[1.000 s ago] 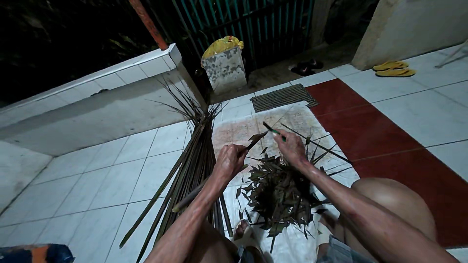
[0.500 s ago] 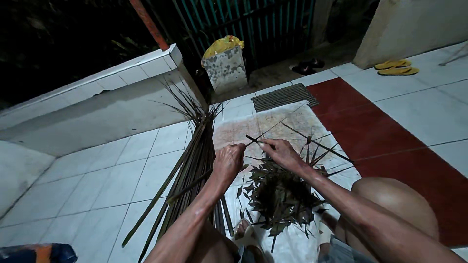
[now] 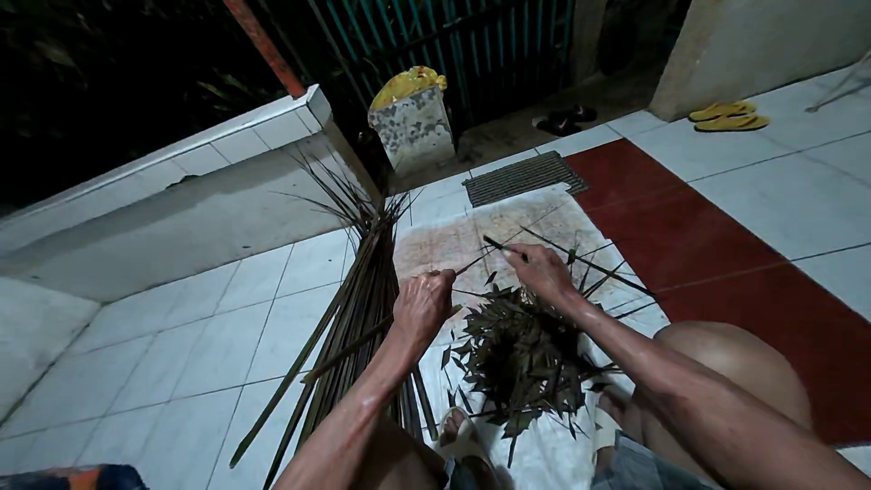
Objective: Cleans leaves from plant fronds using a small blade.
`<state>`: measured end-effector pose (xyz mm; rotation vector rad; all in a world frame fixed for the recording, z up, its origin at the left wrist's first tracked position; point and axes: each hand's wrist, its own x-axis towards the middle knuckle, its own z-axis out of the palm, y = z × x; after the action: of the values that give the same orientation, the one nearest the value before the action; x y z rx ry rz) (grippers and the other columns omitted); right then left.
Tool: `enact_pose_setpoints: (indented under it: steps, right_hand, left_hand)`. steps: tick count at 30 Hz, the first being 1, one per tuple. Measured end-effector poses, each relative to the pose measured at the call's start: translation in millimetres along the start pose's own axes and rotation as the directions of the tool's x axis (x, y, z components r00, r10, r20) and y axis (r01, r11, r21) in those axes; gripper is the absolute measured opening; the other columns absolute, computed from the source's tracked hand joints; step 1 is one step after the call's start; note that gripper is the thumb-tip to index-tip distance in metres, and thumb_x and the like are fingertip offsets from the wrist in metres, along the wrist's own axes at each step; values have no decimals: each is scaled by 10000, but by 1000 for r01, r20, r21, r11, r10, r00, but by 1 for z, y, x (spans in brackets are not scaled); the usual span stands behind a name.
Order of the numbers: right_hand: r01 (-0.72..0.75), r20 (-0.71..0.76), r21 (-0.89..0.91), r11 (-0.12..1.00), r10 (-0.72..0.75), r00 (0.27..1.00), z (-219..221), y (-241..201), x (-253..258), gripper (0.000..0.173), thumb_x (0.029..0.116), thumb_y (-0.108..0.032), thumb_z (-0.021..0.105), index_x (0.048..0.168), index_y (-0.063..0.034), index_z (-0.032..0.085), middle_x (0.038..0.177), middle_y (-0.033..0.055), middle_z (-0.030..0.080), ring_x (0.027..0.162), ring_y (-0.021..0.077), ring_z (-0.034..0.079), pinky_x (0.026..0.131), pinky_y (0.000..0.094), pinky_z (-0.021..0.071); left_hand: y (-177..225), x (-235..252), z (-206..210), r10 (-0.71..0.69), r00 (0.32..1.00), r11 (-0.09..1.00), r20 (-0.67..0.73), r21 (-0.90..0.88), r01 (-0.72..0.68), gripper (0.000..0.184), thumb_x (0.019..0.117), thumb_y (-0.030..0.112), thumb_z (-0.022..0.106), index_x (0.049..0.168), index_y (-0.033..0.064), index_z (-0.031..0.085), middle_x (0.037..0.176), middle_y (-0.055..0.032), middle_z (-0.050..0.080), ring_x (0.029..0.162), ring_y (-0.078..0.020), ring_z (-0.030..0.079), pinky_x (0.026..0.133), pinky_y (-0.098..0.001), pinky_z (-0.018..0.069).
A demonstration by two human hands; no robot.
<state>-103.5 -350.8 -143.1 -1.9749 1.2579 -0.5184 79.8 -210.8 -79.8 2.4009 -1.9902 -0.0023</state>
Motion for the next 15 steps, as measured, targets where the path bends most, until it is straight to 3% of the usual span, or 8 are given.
enact_pose_setpoints:
  steps: [2, 5, 9, 11, 15]
  right_hand:
    - [-32, -67, 33, 999, 34, 997, -7, 5, 4, 358, 1082, -371, 507, 1297, -167, 708, 1082, 176, 724, 995, 397, 678, 859, 646, 511]
    - [81, -143, 109, 991, -65, 988, -6, 9, 3, 378, 1086, -396, 494, 1279, -143, 699, 897, 159, 687, 776, 347, 643, 713, 587, 512]
    - [237, -30, 226, 945, -236, 971, 12, 5, -8, 361, 1069, -392, 535, 1311, -178, 697, 879, 97, 696, 723, 230, 642, 703, 488, 548]
    - [275, 18, 242, 931, -287, 958, 19, 2, -10, 351, 1063, -402, 544, 1304, -207, 707, 886, 70, 704, 742, 199, 646, 724, 456, 548]
    - [245, 20, 192, 950, -253, 967, 22, 2, -7, 347, 1060, -444, 535, 1301, -267, 710, 907, 58, 716, 781, 215, 665, 748, 492, 548]
  left_hand:
    - [-6, -1, -1, -10, 1000, 995, -7, -100, 10, 264, 1057, 226, 497, 1082, 131, 742, 937, -126, 742, 911, -332, 726, 796, -539, 564]
    - [-20, 2, 1, -37, 999, 947, 12, -319, 39, 266, 1055, 266, 539, 1104, 135, 765, 876, -63, 740, 823, -220, 709, 815, -464, 570]
    - [-31, 7, 5, -37, 999, 825, 20, -563, 42, 271, 1059, 297, 577, 1026, 110, 771, 725, 23, 705, 603, -71, 624, 647, -300, 547]
    - [-29, 6, 2, -54, 997, 781, 52, -620, 75, 266, 1061, 293, 581, 1020, 113, 774, 707, 34, 703, 561, -54, 607, 598, -267, 534]
    - [-32, 7, 4, -49, 994, 715, 97, -692, 102, 265, 1068, 286, 576, 1044, 115, 777, 696, 21, 701, 502, -55, 564, 507, -243, 478]
